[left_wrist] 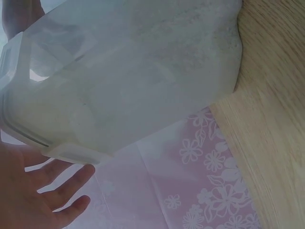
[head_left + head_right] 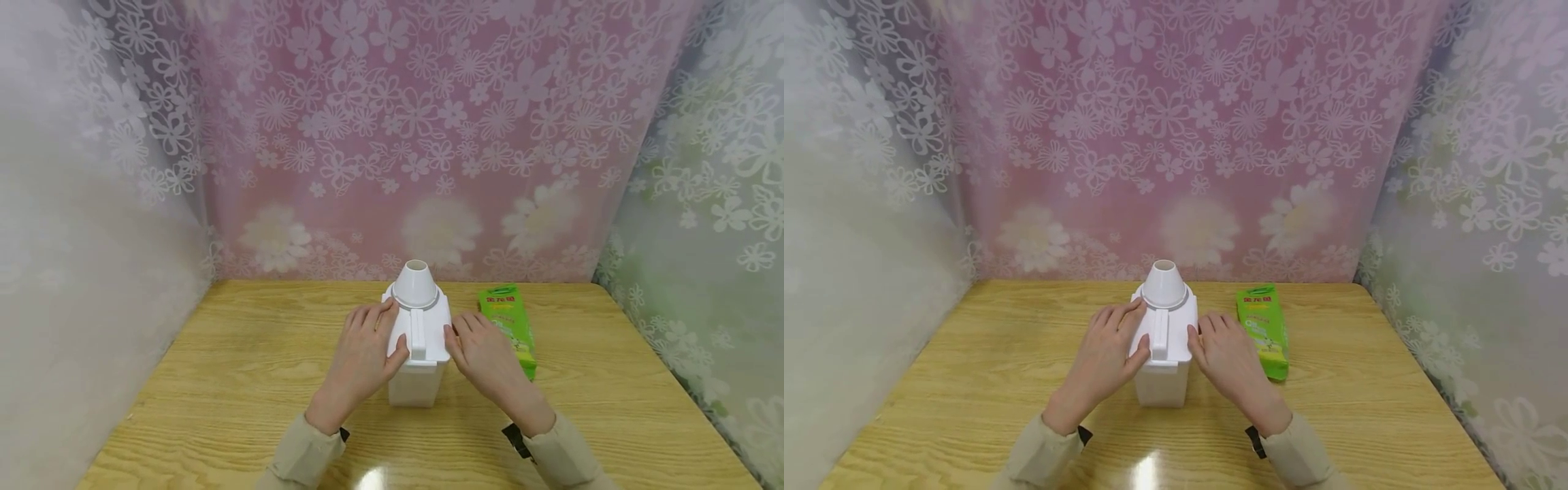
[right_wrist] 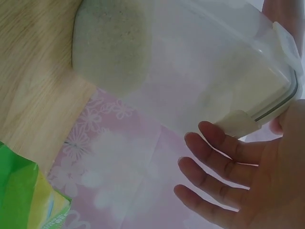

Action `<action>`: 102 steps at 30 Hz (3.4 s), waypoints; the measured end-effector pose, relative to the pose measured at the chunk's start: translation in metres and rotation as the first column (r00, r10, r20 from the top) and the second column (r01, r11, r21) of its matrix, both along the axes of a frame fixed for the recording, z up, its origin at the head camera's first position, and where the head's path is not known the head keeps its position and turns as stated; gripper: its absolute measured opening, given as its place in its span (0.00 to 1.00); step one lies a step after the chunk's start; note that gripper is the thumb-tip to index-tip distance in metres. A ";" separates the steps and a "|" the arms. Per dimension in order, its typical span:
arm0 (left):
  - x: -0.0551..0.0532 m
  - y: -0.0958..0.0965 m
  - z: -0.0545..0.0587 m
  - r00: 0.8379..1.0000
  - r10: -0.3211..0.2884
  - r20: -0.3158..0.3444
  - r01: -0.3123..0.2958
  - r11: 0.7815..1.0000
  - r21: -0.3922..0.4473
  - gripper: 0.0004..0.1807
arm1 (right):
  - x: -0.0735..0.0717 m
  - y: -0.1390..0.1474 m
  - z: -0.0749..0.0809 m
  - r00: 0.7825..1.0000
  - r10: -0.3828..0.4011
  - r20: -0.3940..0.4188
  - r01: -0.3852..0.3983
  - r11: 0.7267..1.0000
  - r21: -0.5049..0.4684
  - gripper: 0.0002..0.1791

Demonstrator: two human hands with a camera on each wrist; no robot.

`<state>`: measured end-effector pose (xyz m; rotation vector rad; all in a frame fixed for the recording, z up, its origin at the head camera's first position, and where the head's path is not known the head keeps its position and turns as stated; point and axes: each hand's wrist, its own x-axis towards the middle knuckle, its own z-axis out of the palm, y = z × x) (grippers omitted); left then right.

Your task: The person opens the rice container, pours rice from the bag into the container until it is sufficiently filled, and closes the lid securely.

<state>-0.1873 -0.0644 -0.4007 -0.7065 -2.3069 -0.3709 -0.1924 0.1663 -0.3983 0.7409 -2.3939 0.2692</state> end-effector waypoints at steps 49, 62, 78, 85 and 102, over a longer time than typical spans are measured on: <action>0.014 -0.021 -0.008 0.995 -0.060 0.076 0.063 0.997 -0.037 0.45 | 0.024 -0.004 -0.006 0.974 0.091 -0.206 -0.095 0.995 -0.008 0.45; 0.000 -0.017 -0.006 0.997 -0.034 0.069 0.036 0.999 -0.021 0.43 | 0.008 -0.007 -0.006 0.975 0.062 -0.213 -0.063 0.998 -0.001 0.45; -0.038 -0.015 -0.007 0.999 -0.007 0.053 0.009 1.000 -0.030 0.43 | -0.023 -0.011 -0.003 0.987 0.008 -0.163 -0.008 1.000 -0.002 0.41; -0.052 -0.014 -0.008 0.998 0.009 0.067 -0.007 1.000 -0.031 0.42 | -0.036 -0.011 -0.002 0.991 -0.009 -0.136 0.008 1.000 -0.004 0.39; -0.071 -0.006 -0.018 0.982 0.070 0.177 -0.067 0.997 -0.025 0.43 | -0.058 -0.013 -0.013 0.993 -0.025 -0.111 0.019 0.998 -0.057 0.39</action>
